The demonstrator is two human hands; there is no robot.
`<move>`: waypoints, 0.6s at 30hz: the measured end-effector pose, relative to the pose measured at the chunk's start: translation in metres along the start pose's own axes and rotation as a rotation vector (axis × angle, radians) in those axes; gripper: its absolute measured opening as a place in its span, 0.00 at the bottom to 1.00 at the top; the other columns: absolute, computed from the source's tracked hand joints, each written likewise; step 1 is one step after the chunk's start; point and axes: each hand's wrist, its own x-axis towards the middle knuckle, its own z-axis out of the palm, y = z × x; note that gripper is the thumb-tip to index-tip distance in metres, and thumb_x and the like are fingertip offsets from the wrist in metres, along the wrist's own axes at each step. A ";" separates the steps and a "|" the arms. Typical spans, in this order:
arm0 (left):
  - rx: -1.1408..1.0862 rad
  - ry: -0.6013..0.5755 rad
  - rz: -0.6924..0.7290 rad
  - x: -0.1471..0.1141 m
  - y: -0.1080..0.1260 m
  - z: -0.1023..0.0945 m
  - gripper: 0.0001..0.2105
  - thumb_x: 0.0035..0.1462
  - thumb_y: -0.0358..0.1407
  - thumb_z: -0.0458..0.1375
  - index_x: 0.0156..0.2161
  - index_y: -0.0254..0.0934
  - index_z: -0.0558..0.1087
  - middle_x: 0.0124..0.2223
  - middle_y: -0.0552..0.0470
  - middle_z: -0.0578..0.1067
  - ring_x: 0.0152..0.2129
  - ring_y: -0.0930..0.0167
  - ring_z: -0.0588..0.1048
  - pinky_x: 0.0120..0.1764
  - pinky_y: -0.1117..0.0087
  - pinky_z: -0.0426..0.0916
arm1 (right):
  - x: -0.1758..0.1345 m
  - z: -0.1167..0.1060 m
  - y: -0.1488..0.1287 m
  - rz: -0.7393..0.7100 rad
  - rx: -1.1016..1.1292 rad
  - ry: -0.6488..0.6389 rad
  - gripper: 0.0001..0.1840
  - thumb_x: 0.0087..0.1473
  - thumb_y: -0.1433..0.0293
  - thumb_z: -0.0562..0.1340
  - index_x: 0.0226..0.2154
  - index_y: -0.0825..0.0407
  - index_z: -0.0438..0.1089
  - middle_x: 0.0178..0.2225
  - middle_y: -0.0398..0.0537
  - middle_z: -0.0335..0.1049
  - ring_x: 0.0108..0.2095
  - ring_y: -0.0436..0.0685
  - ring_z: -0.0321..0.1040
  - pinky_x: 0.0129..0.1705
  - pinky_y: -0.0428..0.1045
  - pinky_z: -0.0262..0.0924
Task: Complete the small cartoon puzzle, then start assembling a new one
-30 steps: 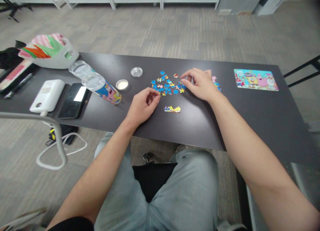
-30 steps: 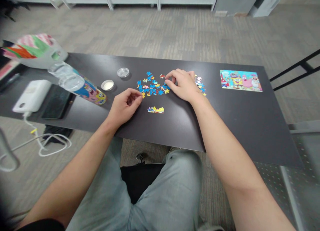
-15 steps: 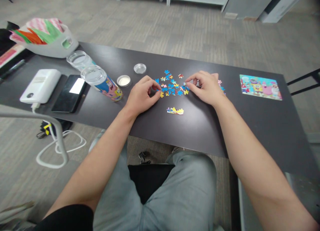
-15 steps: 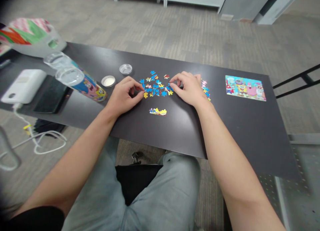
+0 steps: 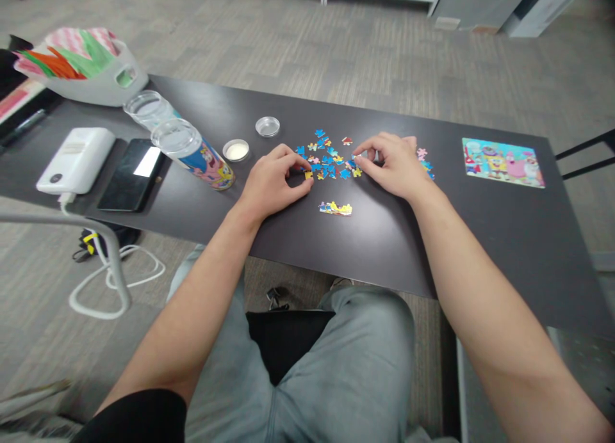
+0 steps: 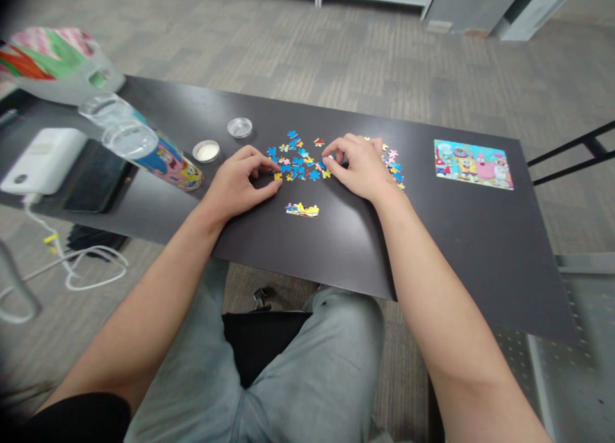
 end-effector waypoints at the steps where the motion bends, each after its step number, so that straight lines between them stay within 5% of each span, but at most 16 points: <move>1: -0.002 0.000 -0.002 0.000 0.000 0.000 0.10 0.67 0.39 0.74 0.52 0.43 0.91 0.54 0.46 0.84 0.41 0.62 0.80 0.52 0.57 0.79 | 0.000 0.001 0.001 -0.003 0.000 0.000 0.10 0.78 0.60 0.67 0.53 0.40 0.86 0.47 0.54 0.83 0.51 0.75 0.80 0.66 0.73 0.61; 18: -0.088 0.055 0.020 0.003 -0.010 0.000 0.08 0.71 0.36 0.70 0.51 0.44 0.89 0.47 0.49 0.81 0.36 0.64 0.75 0.48 0.57 0.77 | 0.003 0.003 0.006 0.146 0.014 0.185 0.11 0.75 0.63 0.66 0.51 0.41 0.85 0.47 0.53 0.85 0.50 0.73 0.82 0.66 0.71 0.60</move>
